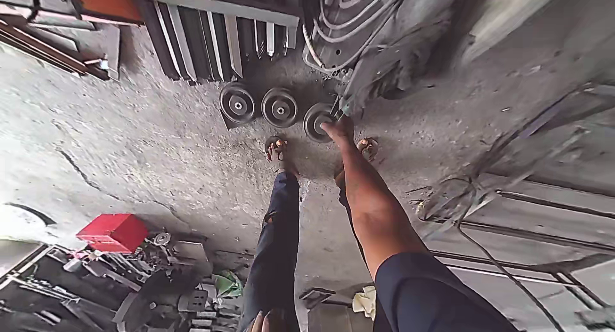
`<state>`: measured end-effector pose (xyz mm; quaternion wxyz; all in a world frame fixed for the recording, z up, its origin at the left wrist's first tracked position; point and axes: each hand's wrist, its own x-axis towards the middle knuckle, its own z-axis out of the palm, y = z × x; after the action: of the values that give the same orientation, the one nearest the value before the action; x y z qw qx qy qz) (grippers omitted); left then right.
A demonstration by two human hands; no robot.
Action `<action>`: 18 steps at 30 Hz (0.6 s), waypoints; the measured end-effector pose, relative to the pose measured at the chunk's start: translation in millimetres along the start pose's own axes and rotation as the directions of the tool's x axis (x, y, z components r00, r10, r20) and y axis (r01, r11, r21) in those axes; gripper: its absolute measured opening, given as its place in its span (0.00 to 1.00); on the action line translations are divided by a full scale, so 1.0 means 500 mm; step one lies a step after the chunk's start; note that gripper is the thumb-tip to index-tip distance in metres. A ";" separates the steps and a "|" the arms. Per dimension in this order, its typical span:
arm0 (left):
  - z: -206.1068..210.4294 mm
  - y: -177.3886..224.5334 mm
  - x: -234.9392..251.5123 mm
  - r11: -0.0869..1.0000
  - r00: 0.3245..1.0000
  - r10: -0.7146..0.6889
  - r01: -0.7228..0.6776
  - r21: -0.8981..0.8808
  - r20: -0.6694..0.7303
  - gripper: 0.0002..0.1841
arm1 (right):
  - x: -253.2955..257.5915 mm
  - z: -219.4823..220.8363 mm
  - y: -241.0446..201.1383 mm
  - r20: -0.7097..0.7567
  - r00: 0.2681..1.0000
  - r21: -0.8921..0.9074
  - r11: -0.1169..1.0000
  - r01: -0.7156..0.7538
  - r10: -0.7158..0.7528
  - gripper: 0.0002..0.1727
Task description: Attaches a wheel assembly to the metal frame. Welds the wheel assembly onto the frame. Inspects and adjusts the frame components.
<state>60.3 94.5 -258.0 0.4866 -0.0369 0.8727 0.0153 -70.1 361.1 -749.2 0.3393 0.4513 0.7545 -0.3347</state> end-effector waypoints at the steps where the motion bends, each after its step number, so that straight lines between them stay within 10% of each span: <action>1: 0.026 -0.015 -0.018 0.998 0.994 0.057 -0.057 0.003 -0.090 0.12 | -0.034 -0.021 0.014 0.057 0.998 -0.019 0.999 -0.030 0.031 0.57; 6: 0.031 0.028 -0.026 0.996 1.000 0.019 -0.020 0.081 0.016 0.19 | -0.289 -0.203 0.083 0.281 0.955 0.092 0.987 -0.131 0.100 0.56; 10: -0.001 0.065 -0.023 0.981 0.985 -0.094 0.116 -0.154 0.144 0.23 | -0.505 -0.397 0.089 0.400 0.907 0.263 0.965 0.026 -0.134 0.50; 14: -0.084 0.131 -0.106 0.709 0.964 0.245 -0.249 -0.660 -0.100 0.30 | -0.745 -0.649 0.071 0.377 0.823 0.248 0.902 0.353 -0.426 0.49; 18: -0.211 0.280 -0.292 0.524 0.885 0.407 -0.429 -0.736 -0.226 0.55 | -1.018 -0.857 0.111 0.252 0.812 0.388 0.824 0.414 -0.526 0.45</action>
<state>36.3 234.5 -79.4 0.3942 -0.0301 0.7703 0.5003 74.6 498.4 -112.1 0.2958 0.2295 0.7077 -0.5992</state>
